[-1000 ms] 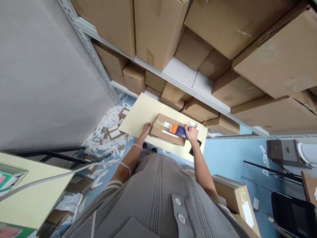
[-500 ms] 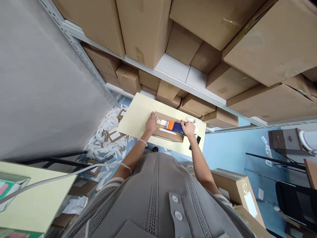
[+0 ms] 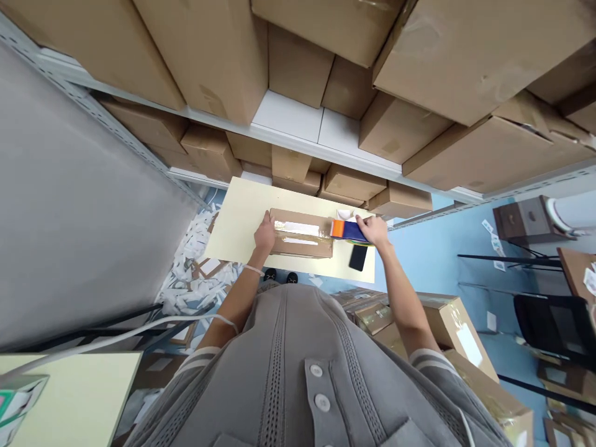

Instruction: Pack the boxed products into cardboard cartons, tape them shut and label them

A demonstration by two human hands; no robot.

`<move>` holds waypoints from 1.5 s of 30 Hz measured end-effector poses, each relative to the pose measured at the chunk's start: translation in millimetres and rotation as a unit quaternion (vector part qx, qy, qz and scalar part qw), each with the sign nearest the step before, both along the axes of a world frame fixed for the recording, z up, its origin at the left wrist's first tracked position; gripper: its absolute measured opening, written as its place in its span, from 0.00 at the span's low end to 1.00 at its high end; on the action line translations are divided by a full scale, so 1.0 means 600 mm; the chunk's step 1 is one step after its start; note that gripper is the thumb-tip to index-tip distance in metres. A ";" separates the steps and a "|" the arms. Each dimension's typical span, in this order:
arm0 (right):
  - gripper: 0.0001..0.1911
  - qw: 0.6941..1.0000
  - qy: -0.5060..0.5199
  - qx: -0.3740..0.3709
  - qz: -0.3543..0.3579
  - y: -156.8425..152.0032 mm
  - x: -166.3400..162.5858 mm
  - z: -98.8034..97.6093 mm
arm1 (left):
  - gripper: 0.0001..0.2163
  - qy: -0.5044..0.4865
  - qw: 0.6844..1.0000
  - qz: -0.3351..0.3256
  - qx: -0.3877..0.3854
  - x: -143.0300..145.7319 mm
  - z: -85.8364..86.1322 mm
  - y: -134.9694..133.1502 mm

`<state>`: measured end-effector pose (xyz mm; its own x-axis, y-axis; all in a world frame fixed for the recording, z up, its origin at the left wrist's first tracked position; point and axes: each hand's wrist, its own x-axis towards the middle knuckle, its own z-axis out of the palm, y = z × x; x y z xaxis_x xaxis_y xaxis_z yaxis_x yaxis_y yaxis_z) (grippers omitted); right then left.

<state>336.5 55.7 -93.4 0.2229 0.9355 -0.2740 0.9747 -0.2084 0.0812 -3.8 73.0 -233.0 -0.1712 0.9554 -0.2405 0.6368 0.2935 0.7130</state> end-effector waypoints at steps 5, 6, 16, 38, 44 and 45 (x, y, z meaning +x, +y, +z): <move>0.33 0.998 -0.045 -0.019 -0.033 -0.040 0.108 -0.012 | 0.27 0.025 0.999 -0.017 -0.017 0.000 0.001 0.001; 0.32 0.998 -0.049 -0.023 -0.031 -0.042 0.112 -0.020 | 0.27 0.029 0.999 -0.019 -0.020 0.000 0.003 0.001; 0.29 0.998 -0.039 -0.051 -0.001 -0.007 0.044 -0.093 | 0.27 0.033 0.999 -0.021 -0.024 0.004 0.016 0.000; 0.29 0.993 0.039 -0.088 -0.064 -0.017 -0.071 -0.127 | 0.27 0.028 0.998 -0.055 -0.012 -0.098 0.016 -0.007; 0.30 0.979 0.134 -0.118 -0.098 -0.036 -0.135 -0.182 | 0.36 0.167 0.972 -0.158 0.040 -0.123 0.068 -0.083; 0.30 0.977 0.143 -0.121 -0.100 -0.040 -0.142 -0.191 | 0.37 0.154 0.966 -0.209 0.018 -0.112 0.077 -0.103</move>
